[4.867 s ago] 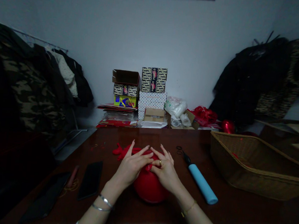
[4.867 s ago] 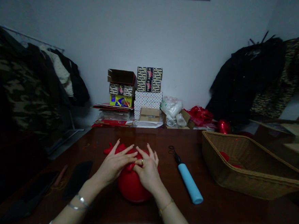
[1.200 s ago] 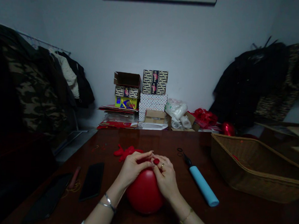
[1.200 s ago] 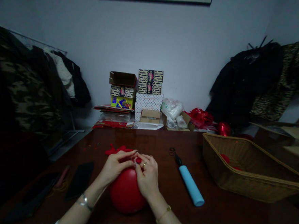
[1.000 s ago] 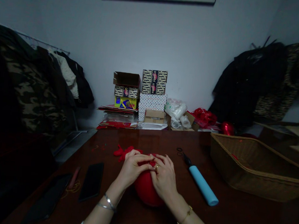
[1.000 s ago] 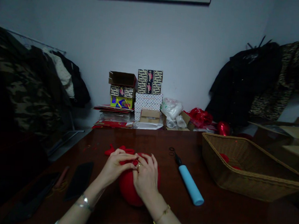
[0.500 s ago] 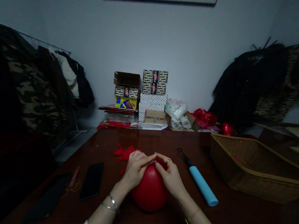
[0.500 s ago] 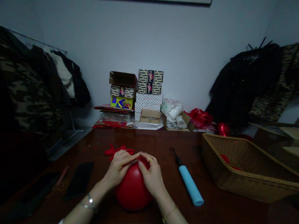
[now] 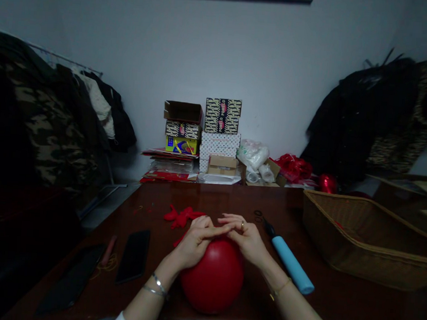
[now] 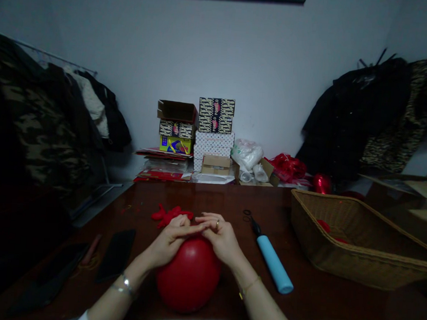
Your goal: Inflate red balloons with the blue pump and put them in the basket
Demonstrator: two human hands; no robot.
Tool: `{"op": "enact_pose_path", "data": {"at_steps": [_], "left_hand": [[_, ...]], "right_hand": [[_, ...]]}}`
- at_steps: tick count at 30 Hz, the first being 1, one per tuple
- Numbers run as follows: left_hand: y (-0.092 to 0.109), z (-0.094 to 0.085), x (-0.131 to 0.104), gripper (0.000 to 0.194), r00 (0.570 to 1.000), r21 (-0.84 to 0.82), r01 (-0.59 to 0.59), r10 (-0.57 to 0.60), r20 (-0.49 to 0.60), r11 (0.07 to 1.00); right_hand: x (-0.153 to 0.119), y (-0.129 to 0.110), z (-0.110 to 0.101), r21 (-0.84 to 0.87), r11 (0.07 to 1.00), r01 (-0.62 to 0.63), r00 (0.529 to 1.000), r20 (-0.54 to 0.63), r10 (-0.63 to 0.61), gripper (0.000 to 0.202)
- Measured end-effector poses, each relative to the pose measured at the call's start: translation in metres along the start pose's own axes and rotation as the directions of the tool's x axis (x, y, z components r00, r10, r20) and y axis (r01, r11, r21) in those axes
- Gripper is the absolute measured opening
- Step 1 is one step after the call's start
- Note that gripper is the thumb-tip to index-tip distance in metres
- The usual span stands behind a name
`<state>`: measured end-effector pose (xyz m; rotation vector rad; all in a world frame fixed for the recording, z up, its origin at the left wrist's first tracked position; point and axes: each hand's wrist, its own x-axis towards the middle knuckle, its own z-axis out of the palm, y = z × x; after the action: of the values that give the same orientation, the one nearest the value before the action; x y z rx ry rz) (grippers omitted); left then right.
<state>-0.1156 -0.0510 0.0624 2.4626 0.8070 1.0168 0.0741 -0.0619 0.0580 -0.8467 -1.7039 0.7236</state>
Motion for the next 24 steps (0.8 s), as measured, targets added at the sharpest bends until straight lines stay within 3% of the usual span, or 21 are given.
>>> {"op": "enact_pose_path", "data": {"at_steps": [5, 10, 13, 17, 20, 24], "left_hand": [[0.0, -0.002, 0.002, 0.028, 0.975, -0.094, 0.083, -0.1, -0.199, 0.992], [0.004, 0.009, 0.003, 0.024, 0.956, 0.121, 0.098, -0.06, -0.286, 0.988], [0.006, 0.02, 0.002, 0.024, 0.952, 0.17, 0.09, -0.034, -0.305, 0.981], [0.008, 0.027, 0.001, 0.021, 0.933, 0.147, 0.115, -0.056, -0.355, 0.982], [0.008, 0.026, 0.0, 0.018, 0.928, 0.116, 0.116, -0.066, -0.365, 0.986], [0.004, 0.019, 0.002, 0.014, 0.881, -0.113, 0.196, -0.226, -0.416, 0.974]], "right_hand": [[-0.007, -0.013, -0.006, -0.032, 0.999, 0.004, 0.998, 0.067, -0.002, 0.018], [-0.008, -0.025, 0.001, -0.152, 0.985, 0.081, 0.987, 0.147, -0.058, 0.014], [-0.004, -0.02, 0.016, -0.314, 0.939, 0.138, 0.985, -0.058, -0.164, 0.027], [0.0, -0.004, 0.035, -0.482, 0.87, 0.104, 0.864, -0.39, -0.319, 0.029], [0.0, 0.006, 0.042, -0.424, 0.906, -0.001, 0.831, -0.504, -0.235, 0.028], [-0.003, 0.015, 0.04, -0.281, 0.953, -0.111, 0.903, -0.429, -0.022, 0.03]]}}
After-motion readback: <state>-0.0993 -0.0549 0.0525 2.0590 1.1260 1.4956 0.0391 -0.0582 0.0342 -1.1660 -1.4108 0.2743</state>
